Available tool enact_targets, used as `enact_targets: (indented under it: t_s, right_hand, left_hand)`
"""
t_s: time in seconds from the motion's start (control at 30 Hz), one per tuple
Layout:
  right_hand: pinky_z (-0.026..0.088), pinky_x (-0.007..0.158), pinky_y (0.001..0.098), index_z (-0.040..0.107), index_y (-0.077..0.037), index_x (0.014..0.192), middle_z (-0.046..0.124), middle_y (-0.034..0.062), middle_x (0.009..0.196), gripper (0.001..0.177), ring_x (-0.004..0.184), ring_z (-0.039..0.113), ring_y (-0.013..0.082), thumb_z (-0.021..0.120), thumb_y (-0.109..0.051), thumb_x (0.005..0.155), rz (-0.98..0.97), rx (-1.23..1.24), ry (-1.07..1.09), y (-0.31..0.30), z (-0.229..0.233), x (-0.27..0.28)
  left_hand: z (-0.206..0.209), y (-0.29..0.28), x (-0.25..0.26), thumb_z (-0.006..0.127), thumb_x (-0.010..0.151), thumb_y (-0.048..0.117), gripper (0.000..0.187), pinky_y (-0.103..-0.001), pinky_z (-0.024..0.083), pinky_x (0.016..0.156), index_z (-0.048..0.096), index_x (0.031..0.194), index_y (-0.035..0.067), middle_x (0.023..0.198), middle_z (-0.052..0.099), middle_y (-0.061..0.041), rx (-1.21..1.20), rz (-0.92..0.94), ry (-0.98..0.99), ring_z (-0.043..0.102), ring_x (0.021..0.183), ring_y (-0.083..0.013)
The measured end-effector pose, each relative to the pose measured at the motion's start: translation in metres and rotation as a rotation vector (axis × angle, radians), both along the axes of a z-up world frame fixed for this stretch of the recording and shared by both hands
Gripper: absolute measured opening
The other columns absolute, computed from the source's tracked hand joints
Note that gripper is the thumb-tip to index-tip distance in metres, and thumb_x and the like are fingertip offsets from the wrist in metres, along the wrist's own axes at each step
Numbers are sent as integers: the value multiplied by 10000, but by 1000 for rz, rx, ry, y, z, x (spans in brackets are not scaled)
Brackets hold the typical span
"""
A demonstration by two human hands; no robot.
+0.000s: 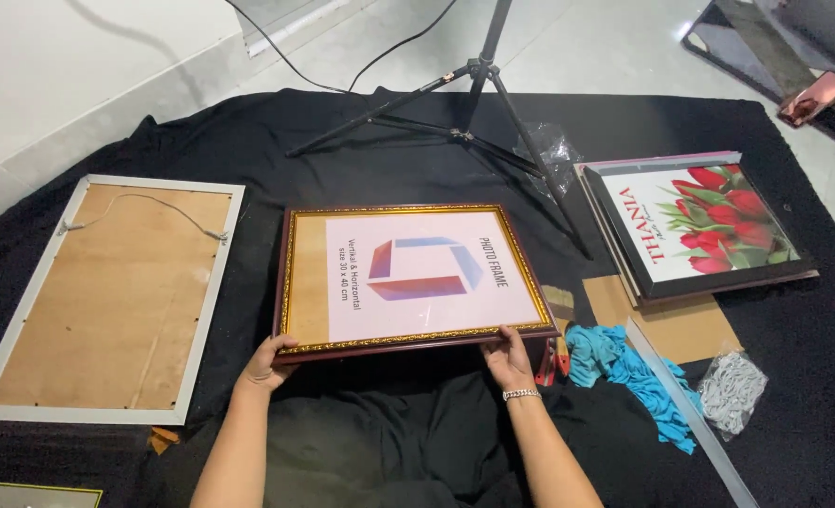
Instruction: Cleaning the back and front glass of a picture frame using a brush and a cloth
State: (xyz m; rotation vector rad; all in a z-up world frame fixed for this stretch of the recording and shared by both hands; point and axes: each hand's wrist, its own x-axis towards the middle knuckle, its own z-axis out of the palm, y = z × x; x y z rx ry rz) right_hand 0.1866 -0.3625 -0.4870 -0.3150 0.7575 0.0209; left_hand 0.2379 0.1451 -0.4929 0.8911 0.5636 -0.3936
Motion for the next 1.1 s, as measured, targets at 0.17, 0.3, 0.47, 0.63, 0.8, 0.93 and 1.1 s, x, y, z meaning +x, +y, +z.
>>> enact_targets:
  t_s: [0.17,0.3,0.47,0.63,0.8,0.93,1.1]
  right_hand:
    - [550,1015,469,692,-64,837,720,69,1062,74,1057,688,274,755,-31,819,-25,32,15,6,4,-5]
    - [549,1018,478,692,-52,841,710,77,1058,83,1068,680,287,762,-14,817,-27,50,11,13,-17,-3]
    - [508,1063,498,692,-31,852,685,115,1103,75,1152,639,308,759,-9,829,-3,90,33,25,-23,-2]
    - [503,1048,440,654,-85,948,598,43,1095,158,1138,587,240,785,-119,865,185,-43,69,31,19,-19]
    - [625,885,393,520,43,1324,538,49,869,507,906,660,267,765,-141,920,515,-371,188,-3,-30,-22]
    - [629,535,315,645,-45,1216,741,166,870,386,593,694,185,742,-229,891,771,-1085,172,-41,-56,-27]
    - [562,969,434,747,-287,1180,764,74,1145,344,1152,693,298,654,-477,908,1099,-1783,240,-56,-48,-70]
  left_hand:
    - [18,0,-2,772,827,254,404,-421,590,828,692,1210,156,1124,701,-94,-63,133,68,693,969,-288]
    - [25,0,-14,749,897,399,457,-403,617,796,635,1232,110,1120,688,-116,-74,275,136,693,952,-298]
    - [29,-19,-32,782,876,522,598,-359,579,966,580,1300,154,1244,611,-47,-211,506,154,628,1136,-236]
    - [20,-29,-32,745,920,580,625,-459,493,1085,537,1329,156,1274,568,-16,-206,500,194,574,1218,-259]
    - [-6,-24,-23,693,910,680,681,-476,463,1134,506,1334,181,1289,571,24,-230,560,193,585,1217,-251]
    - [5,-27,-21,679,923,673,762,-513,364,1191,417,1436,174,1442,470,-10,-220,600,182,493,1365,-266]
    - [34,-35,-30,583,950,654,808,-527,267,1234,319,1537,164,1602,323,-46,-232,678,197,364,1496,-271]
